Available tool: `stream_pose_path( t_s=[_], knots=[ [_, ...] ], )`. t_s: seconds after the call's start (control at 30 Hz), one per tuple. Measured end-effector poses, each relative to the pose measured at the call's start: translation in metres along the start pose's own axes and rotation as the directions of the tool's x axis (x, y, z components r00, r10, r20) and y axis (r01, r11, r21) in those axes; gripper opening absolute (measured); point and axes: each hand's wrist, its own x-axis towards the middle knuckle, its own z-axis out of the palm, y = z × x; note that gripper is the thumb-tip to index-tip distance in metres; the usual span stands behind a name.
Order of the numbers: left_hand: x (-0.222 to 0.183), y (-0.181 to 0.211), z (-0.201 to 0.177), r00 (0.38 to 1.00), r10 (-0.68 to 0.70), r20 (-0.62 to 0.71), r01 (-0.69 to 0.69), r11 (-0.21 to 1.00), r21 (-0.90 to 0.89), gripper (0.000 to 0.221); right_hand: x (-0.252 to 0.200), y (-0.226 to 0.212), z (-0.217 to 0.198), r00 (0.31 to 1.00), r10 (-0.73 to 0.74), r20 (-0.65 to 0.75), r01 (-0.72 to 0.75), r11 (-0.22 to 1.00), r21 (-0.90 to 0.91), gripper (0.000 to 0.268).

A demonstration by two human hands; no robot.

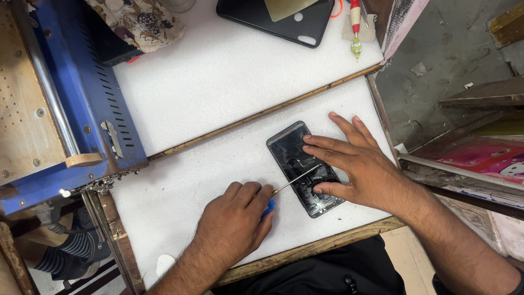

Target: The person uses a blue screwdriver to repeatedly press and scrape the cracked screen of a smartphone lying on a white foam work surface. The person holds the phone steady with one hand while applying pressure with the tool, then briefly lifts the phone to check the screen.

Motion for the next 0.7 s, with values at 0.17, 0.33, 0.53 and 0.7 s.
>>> stream_pose_path(
  t_s=[0.17,0.33,0.53,0.7],
  knots=[
    [0.0015,0.0009,0.0008,1.0,-0.014,-0.017,0.014,1.0,0.0,0.048,0.0002,0.0001,0.0004,1.0,-0.002,-0.003,0.002,1.0,0.001,0.078],
    [0.0028,0.0001,0.0005,0.999,-0.028,-0.031,0.028,1.0,-0.001,0.048,0.0005,0.0003,0.0006,1.0,-0.003,-0.005,0.003,1.0,0.006,0.079],
    [0.002,-0.0011,0.0024,0.999,-0.021,-0.049,0.021,1.0,0.005,0.048,0.0001,0.001,0.0014,1.0,-0.007,-0.011,0.007,1.0,0.01,0.079],
    [0.0012,-0.0018,0.0031,0.999,-0.009,-0.052,0.01,1.0,0.016,0.048,0.0,0.001,0.0015,1.0,-0.006,-0.009,0.006,1.0,0.008,0.079]
  ],
)
